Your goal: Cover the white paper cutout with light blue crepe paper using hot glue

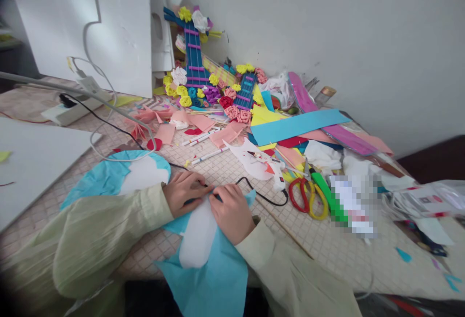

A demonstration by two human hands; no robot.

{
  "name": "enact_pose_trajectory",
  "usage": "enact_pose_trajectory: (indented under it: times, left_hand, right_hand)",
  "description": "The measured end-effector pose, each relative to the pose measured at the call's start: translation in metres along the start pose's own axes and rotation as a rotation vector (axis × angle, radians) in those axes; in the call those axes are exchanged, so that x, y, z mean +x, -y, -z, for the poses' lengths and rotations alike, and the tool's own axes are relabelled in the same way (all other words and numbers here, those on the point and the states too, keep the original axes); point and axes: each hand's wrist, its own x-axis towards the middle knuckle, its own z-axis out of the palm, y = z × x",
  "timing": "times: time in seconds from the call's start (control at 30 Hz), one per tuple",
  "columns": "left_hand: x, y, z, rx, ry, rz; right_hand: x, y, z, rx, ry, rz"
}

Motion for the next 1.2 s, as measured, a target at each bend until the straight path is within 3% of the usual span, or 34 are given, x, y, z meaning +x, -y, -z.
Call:
enact_pose_trajectory:
  times: [0.4, 0.6, 0.8, 1.07, 1.2]
  left_hand:
    - [0.0, 0.003, 0.0, -0.021, 0.007, -0.071]
    - [0.001, 0.002, 0.0, 0.019, 0.022, -0.084]
    - [0.001, 0.002, -0.001, -0.006, 0.023, -0.153]
    - [0.002, 0.0, -0.004, -0.01, -0.027, -0.148]
    - [0.002, 0.0, -0.003, -0.015, -0.042, -0.173]
  right_hand:
    - [0.003, -0.018, 0.021, 0.07, 0.265, -0.101]
    - [0.001, -0.017, 0.017, 0.073, 0.261, -0.077]
    - [-0.004, -0.027, 0.028, 0.068, 0.231, -0.099]
    - [-0.015, -0.047, 0.042, 0.015, 0.289, -0.209]
    - [-0.019, -0.051, 0.049, 0.137, 0.264, -0.348]
